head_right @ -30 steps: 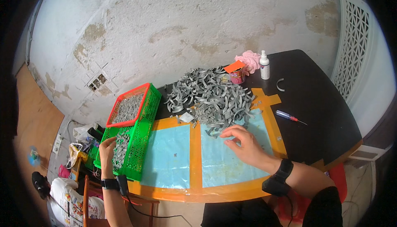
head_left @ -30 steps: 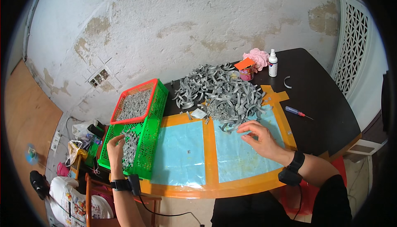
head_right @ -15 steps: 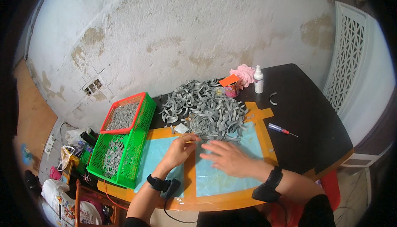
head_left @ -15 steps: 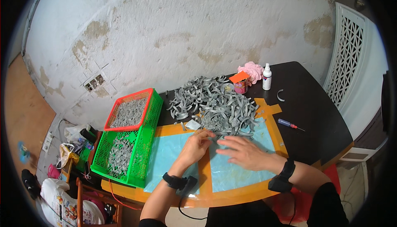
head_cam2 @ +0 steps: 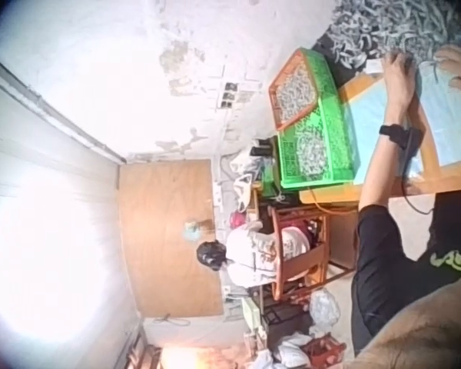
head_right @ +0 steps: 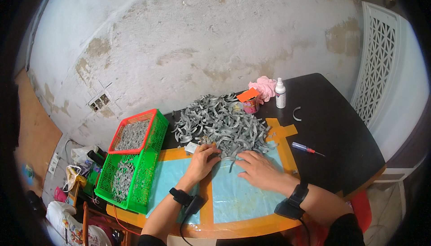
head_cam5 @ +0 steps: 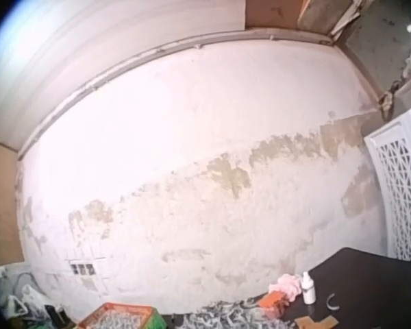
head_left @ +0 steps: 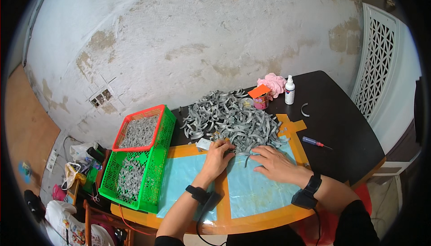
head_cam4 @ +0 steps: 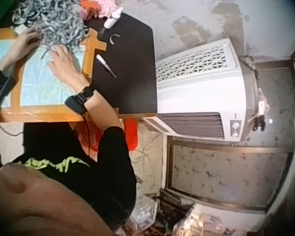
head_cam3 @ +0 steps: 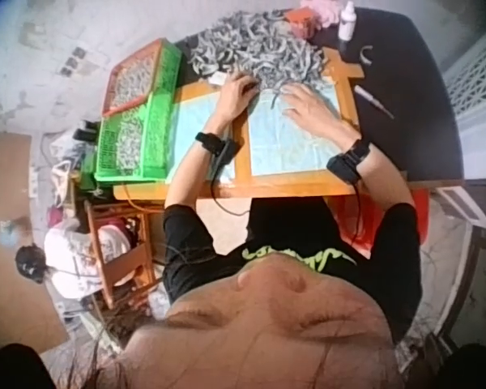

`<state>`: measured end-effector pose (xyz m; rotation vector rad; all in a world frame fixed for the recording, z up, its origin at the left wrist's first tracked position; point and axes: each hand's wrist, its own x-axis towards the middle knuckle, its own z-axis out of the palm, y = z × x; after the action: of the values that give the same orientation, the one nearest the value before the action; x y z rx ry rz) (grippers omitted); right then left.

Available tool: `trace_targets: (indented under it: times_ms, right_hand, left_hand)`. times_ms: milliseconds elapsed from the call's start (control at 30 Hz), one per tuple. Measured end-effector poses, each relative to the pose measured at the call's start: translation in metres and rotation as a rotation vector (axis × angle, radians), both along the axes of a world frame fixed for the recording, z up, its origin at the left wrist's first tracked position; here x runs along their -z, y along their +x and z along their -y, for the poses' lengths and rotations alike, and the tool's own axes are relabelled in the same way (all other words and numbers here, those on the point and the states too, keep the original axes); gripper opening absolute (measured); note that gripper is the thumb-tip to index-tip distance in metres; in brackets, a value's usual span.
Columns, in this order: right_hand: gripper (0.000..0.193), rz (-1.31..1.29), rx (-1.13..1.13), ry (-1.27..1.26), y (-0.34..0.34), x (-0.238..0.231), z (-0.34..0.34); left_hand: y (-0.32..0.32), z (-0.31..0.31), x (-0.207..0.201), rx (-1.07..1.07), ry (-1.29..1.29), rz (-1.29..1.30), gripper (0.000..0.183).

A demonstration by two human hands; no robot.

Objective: Manually attaching small metal eyelets or components to strips of material, likely for footwear manufacturing.

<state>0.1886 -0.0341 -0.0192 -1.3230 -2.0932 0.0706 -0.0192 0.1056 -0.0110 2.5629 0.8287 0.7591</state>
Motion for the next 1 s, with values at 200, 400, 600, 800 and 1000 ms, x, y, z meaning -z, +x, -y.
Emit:
trace_targets:
  times_ms: [200, 400, 600, 800, 1000]
  right_hand:
    - [0.026, 0.001, -0.002, 0.074, 0.007, 0.005, -0.001]
    - [0.018, 0.022, 0.002, 0.15, -0.002, 0.002, -0.003]
    - [0.008, 0.039, 0.016, 0.155, 0.002, 0.005, -0.004]
    - [0.007, -0.011, 0.04, 0.154, 0.001, -0.001, -0.002]
    - [0.009, -0.009, 0.025, 0.14, 0.001, -0.002, -0.002]
  left_hand:
    - [0.003, 0.022, -0.01, 0.009, -0.159, 0.014, 0.021]
    - [0.01, 0.042, -0.017, 0.071, -0.22, -0.026, 0.019]
    - [0.012, 0.052, -0.023, 0.03, -0.483, -0.047, 0.017]
    - [0.002, 0.053, -0.011, 0.049, -0.484, 0.039, 0.017]
    - [0.004, 0.06, -0.019, 0.01, -0.456, 0.049, 0.014]
